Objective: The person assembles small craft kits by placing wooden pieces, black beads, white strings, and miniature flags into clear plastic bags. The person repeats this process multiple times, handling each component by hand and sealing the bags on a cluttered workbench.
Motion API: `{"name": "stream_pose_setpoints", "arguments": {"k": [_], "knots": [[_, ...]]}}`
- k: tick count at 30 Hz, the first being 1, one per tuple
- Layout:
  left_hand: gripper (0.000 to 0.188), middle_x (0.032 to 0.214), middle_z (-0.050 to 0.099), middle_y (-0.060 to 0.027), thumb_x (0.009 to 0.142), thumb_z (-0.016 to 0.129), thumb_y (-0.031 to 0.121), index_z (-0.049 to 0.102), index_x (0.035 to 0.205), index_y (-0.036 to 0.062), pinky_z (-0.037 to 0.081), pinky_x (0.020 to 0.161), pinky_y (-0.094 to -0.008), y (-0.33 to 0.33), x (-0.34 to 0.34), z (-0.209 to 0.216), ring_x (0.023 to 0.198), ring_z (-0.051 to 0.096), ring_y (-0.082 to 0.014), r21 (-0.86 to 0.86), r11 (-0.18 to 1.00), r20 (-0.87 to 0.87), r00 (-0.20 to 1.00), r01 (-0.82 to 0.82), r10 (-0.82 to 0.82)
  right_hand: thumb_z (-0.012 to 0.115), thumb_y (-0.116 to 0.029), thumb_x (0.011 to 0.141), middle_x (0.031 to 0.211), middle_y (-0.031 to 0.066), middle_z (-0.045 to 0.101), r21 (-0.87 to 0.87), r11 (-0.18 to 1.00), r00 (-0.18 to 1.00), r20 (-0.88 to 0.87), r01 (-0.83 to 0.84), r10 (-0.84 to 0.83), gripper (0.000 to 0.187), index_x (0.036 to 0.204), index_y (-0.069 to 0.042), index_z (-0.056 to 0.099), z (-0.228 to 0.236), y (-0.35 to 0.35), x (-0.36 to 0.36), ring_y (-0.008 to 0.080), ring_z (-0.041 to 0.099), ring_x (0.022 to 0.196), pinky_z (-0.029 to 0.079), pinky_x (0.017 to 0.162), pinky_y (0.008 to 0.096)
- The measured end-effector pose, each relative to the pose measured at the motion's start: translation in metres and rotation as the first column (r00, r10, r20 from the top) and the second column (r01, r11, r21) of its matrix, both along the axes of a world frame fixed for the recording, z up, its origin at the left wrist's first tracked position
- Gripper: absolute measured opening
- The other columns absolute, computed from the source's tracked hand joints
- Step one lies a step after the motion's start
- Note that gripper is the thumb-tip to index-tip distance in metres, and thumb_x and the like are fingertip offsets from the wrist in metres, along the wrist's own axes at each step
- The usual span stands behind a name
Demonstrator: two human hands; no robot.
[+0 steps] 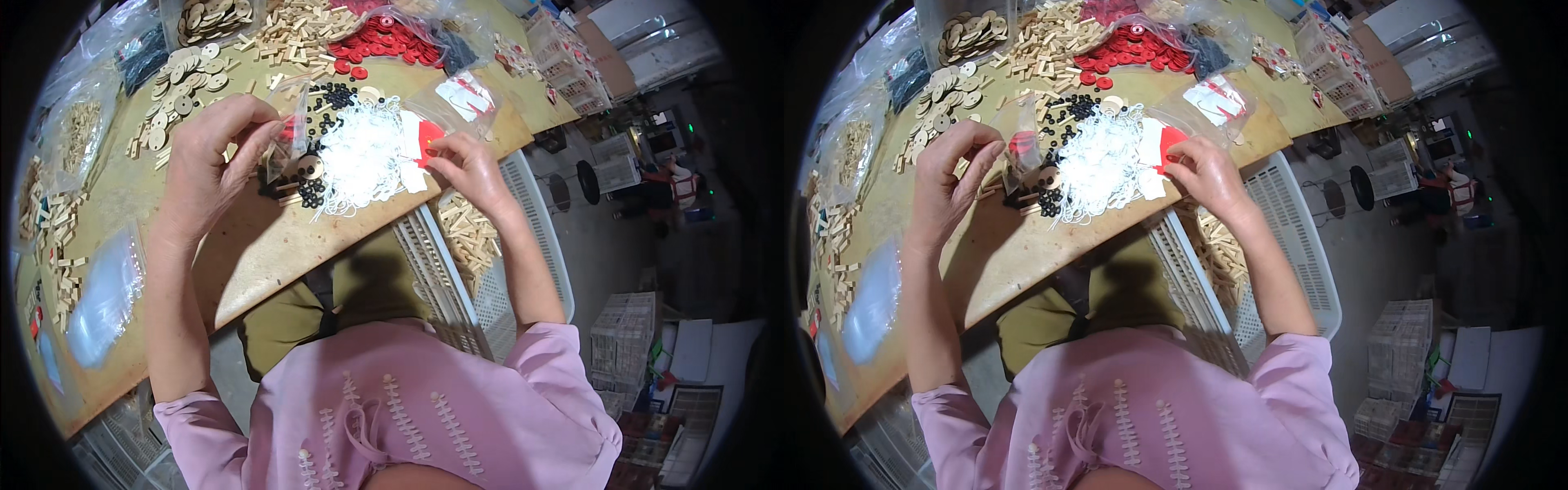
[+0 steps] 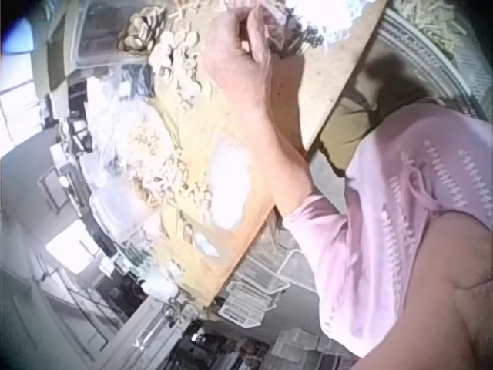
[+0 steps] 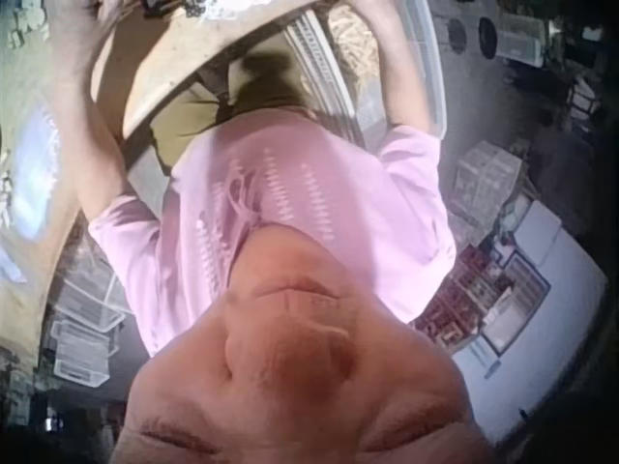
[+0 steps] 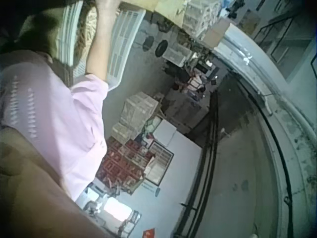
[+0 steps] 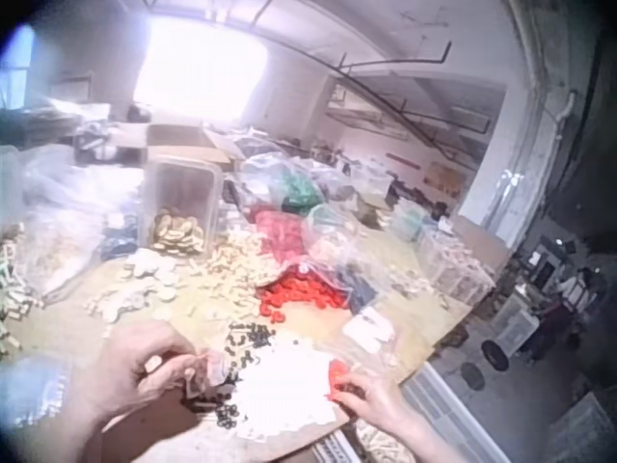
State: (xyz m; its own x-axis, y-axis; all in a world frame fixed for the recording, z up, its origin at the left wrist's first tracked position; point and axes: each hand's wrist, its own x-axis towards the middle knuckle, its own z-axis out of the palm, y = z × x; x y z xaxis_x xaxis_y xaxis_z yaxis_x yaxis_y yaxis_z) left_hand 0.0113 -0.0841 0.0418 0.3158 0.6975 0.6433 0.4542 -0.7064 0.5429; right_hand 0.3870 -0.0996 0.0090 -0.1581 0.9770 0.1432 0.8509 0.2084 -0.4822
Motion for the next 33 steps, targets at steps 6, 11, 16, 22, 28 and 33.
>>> {"name": "stream_pose_setpoints", "arguments": {"k": [6,11,16,22,28,33], "knots": [[0.008,0.082,0.062,-0.0088,0.095,0.07,0.005,0.066,0.095,-0.0013,0.049,0.067,-0.031,-0.001,0.001,-0.005,0.072,0.059,-0.0193,-0.081,0.996,-0.046,0.998,0.044,-0.048,0.08,-0.015,0.085,0.114,0.0145,0.069,0.223,0.95,0.976,0.032,-0.218,0.217,0.03,0.11,-0.002,0.071,-0.021,0.019,0.001,0.0329,0.066,0.11,0.054,0.094,0.0399],[0.008,0.082,0.062,-0.0098,0.095,0.07,0.005,0.065,0.094,-0.0013,0.048,0.068,-0.033,-0.002,0.001,-0.006,0.075,0.06,-0.0222,-0.103,0.993,-0.048,0.997,0.062,-0.067,0.081,-0.015,0.086,0.119,0.0126,0.067,0.055,0.957,0.959,0.018,-0.283,0.283,0.034,0.116,-0.003,0.07,-0.028,0.034,0.013,0.0255,0.066,0.108,0.054,0.093,0.0356],[0.008,0.082,0.063,-0.0102,0.094,0.07,0.005,0.065,0.094,-0.0015,0.048,0.069,-0.0335,-0.003,0.002,-0.008,0.076,0.06,-0.0232,-0.101,0.993,-0.068,0.995,0.064,-0.071,0.081,-0.016,0.086,0.112,0.011,0.067,0.154,0.934,0.947,0.08,-0.321,0.312,0.031,0.113,-0.004,0.07,-0.024,0.031,0.006,0.0247,0.066,0.101,0.055,0.087,0.0356],[0.008,0.084,0.064,-0.0108,0.094,0.07,0.005,0.065,0.094,-0.0018,0.049,0.07,-0.0342,-0.003,0.003,-0.007,0.077,0.061,-0.0242,-0.122,0.99,-0.088,0.993,0.07,-0.081,0.081,-0.014,0.087,0.108,0.0083,0.065,0.099,0.931,0.932,0.133,-0.351,0.337,0.028,0.11,-0.003,0.07,-0.019,0.036,0.006,0.0212,0.066,0.092,0.054,0.081,0.0336],[0.01,0.084,0.065,-0.0115,0.094,0.07,0.008,0.066,0.094,-0.0011,0.05,0.071,-0.0357,-0.002,0.003,-0.009,0.077,0.062,-0.0261,-0.09,0.993,-0.084,0.993,0.074,-0.081,0.081,-0.007,0.086,0.099,0.0017,0.063,-0.159,0.959,0.951,-0.244,-0.235,0.192,0.02,0.103,-0.004,0.072,-0.018,0.042,0.012,0.0113,0.063,0.089,0.053,0.079,0.0265],[0.01,0.086,0.065,-0.0113,0.095,0.069,0.007,0.065,0.094,-0.0017,0.05,0.072,-0.0345,-0.002,0.0,-0.008,0.078,0.063,-0.0253,-0.129,0.989,-0.118,0.989,0.071,-0.086,0.08,-0.006,0.087,0.099,0.0009,0.064,-0.235,0.923,0.917,-0.334,-0.305,0.218,0.013,0.097,-0.004,0.073,-0.016,0.052,0.018,0.0115,0.062,0.091,0.052,0.082,0.027]]}}
